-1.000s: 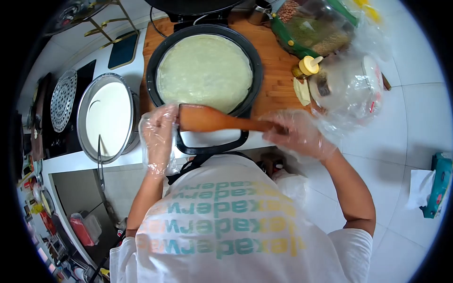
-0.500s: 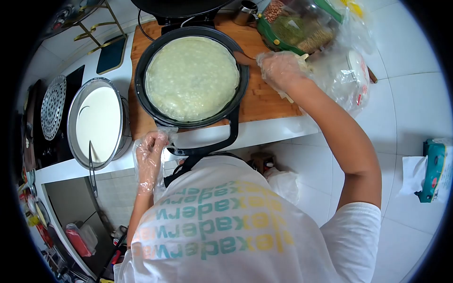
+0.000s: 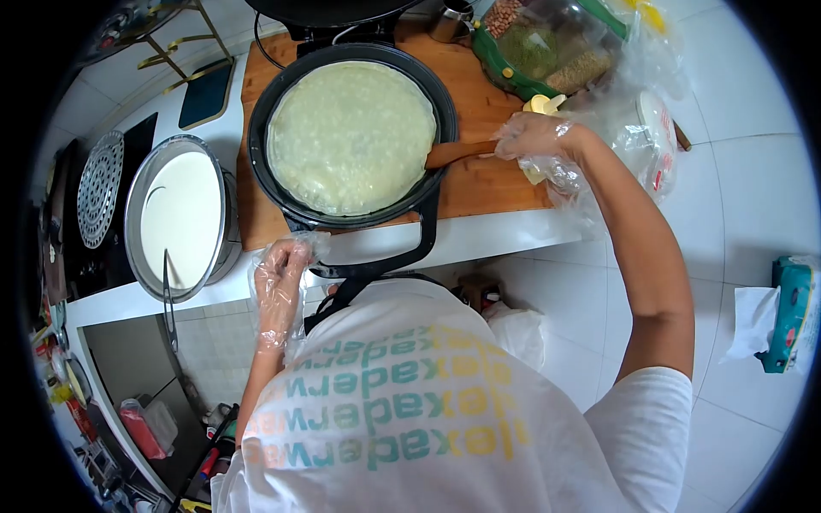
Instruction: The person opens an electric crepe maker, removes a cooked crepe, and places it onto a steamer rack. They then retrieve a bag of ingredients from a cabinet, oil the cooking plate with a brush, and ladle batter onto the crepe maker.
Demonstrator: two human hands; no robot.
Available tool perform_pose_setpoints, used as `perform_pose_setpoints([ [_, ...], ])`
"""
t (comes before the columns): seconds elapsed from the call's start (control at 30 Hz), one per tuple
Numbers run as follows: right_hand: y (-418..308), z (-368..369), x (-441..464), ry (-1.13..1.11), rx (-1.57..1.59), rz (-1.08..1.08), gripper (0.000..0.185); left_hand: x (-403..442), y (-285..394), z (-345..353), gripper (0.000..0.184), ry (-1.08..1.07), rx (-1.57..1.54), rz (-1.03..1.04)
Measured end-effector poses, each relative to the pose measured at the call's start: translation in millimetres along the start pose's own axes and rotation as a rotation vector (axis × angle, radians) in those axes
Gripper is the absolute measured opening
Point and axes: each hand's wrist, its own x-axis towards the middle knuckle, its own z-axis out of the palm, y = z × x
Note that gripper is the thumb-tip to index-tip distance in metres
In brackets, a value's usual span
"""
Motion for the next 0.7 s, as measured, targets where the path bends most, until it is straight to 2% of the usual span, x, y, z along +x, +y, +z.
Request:
perform_pose_setpoints([
  [0.13, 27, 13, 3, 0.069, 0.002, -0.092, 0.041, 2, -3, 3, 0.017, -0.014, 0.025, 0.013],
  [0.23, 6, 7, -5, 0.046, -0.277, -0.041, 0.045, 2, -2, 8, 0.017, -0.017, 0.024, -0.014],
  [0.33, 22, 19, 4, 0.28, -0.204, -0.253, 0.042, 2, -1, 15, 0.017, -0.03, 0.026, -0.02],
  [0.43, 14, 22, -4, 0.196, -0.146, -0.17, 0.041, 0, -5, 21, 0.017, -0.029, 0.043, -0.014],
  [0.53, 42, 27, 0, 0.06, -0.123, -0.268, 0.041, 0, -3, 24, 0.016, -0.03, 0.066, 0.001],
  [0.63, 46, 41, 7, 0.06, 0.259, -0.22, 0.039, 1, -2, 30, 0.015, -0.028, 0.083, -0.003],
  [0.7, 49, 70, 36, 0.106, 0.373, -0.331, 0.036, 1, 4, 37, 0.014, -0.032, 0.087, -0.013],
])
